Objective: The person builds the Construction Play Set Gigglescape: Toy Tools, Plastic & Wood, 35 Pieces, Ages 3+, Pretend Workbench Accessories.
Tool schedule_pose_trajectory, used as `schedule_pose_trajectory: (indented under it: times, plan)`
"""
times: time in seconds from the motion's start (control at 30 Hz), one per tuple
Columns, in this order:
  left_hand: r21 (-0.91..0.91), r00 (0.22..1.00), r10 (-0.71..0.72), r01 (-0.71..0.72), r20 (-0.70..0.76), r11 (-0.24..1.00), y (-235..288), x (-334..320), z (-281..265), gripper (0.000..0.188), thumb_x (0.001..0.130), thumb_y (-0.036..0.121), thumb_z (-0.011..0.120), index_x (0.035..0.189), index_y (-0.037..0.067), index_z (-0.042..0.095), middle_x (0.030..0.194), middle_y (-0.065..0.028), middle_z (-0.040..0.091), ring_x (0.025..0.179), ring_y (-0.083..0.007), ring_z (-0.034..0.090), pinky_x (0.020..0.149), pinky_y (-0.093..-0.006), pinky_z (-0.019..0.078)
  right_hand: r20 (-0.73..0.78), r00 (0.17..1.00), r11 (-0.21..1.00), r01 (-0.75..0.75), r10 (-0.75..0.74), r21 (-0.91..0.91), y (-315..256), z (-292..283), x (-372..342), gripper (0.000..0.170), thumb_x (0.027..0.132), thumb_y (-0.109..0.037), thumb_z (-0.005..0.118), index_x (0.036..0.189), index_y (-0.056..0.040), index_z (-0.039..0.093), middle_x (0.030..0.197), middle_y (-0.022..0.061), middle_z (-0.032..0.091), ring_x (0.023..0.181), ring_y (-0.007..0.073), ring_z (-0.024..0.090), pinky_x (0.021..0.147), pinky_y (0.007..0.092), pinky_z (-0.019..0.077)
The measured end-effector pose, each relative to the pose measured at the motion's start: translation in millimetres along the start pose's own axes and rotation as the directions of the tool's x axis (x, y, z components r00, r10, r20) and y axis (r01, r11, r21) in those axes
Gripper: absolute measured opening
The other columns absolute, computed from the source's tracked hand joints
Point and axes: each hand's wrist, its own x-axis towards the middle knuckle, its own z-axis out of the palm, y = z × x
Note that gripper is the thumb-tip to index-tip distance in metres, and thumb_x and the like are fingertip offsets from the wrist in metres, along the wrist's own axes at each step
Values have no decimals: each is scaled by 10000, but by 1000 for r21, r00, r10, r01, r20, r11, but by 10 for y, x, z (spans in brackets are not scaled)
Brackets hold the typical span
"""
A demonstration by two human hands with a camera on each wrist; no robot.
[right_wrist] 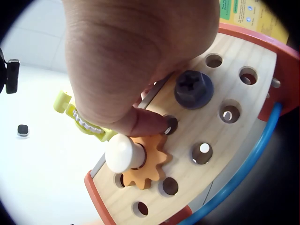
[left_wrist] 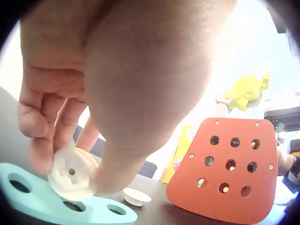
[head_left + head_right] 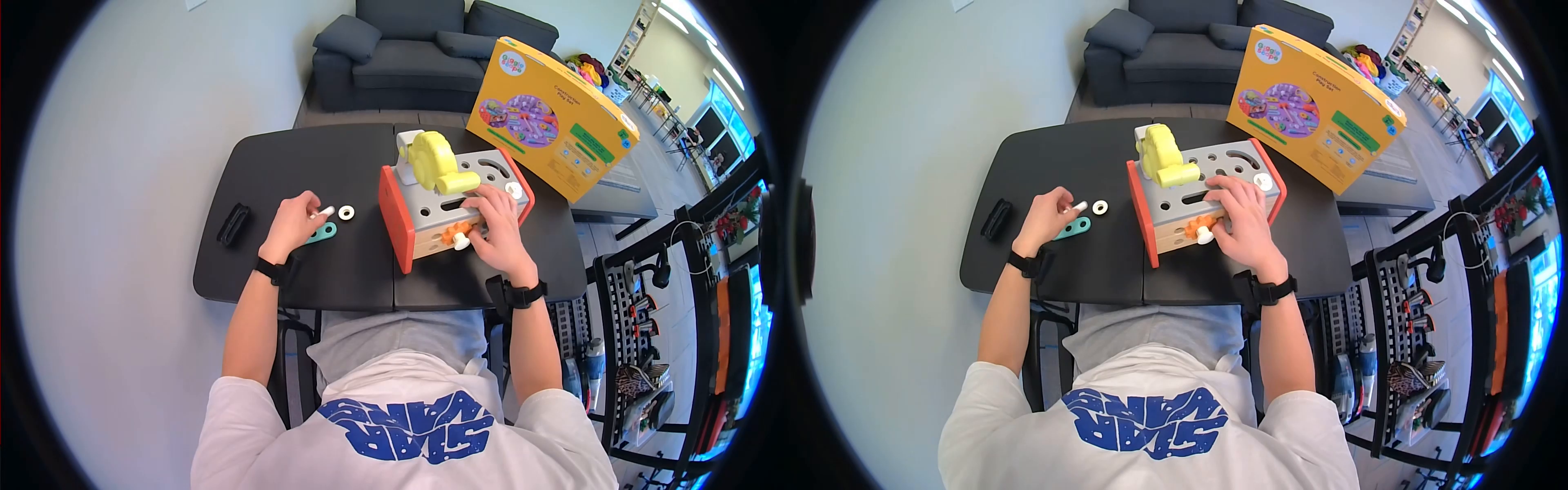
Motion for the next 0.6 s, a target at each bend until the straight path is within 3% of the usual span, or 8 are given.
schedule_pose_trajectory:
  times: [0.03, 0.07, 0.17, 0.27, 0.47, 0.57, 0.6]
  plan:
    - [-113, 999, 28, -33, -43, 993, 95, 6, -23, 278, 847, 167, 773, 1050, -3, 689, 825, -140, 719, 772, -266, 712, 736, -352, 563, 0, 1000, 1000, 3, -3, 0, -1, 3, -1, 427, 689, -19, 594, 1112, -83, 597, 1341, 74, 582, 1326, 317, 474, 1120, 448, 308]
    - [-114, 999, 27, -32, -44, 993, 193, 13, -47, 278, 847, 167, 773, 1050, -3, 689, 825, -140, 719, 772, -266, 712, 736, -352, 563, 1, 1000, 1000, 5, -5, 1, 0, 6, -3, 427, 689, -19, 594, 1112, -83, 597, 1341, 74, 582, 1326, 317, 474, 1120, 448, 308]
    - [-299, 983, 143, -171, -114, 939, 381, 70, -26, 165, 888, 112, 754, 987, -11, 708, 850, -84, 731, 751, -131, 705, 697, -278, 558, -2, 1000, 1000, 9, -9, -2, 1, 11, -6, 426, 691, -20, 595, 1112, -78, 598, 1343, 76, 582, 1324, 316, 477, 1119, 450, 308]
    - [-389, 981, 176, -193, -79, 901, 551, 98, 17, 162, 883, 94, 762, 996, -10, 711, 874, -77, 732, 767, -130, 715, 700, -261, 569, -9, 1000, 1000, 7, -7, 3, -8, 9, -5, 426, 694, -20, 597, 1117, -75, 600, 1343, 80, 583, 1321, 317, 481, 1120, 452, 308]
    - [-347, 956, 286, -291, -68, 891, 803, 143, 116, 162, 883, 78, 759, 1008, -19, 722, 910, -75, 713, 779, -130, 692, 692, -255, 567, -3, 1000, 1000, 27, -27, -12, 10, 7, -25, 441, 696, -8, 599, 1132, -72, 608, 1349, 87, 584, 1307, 318, 490, 1118, 463, 316]
    - [-312, 956, 287, -290, -57, 905, 894, 158, 162, 171, 876, 63, 762, 1022, -16, 725, 963, -82, 709, 851, -146, 704, 757, -265, 585, 8, 999, 999, 34, -34, -25, 0, -3, -46, 499, 689, -10, 609, 1184, -78, 608, 1362, 90, 577, 1337, 318, 479, 1156, 483, 294]
    - [-374, 938, 323, -347, -128, 860, 906, 169, 211, 184, 875, 46, 759, 1042, -18, 714, 996, -87, 703, 878, -155, 709, 799, -275, 591, 24, 999, 997, 45, -43, -61, -32, -15, -63, 575, 680, -8, 628, 1248, -89, 590, 1397, 87, 553, 1368, 318, 456, 1179, 502, 271]
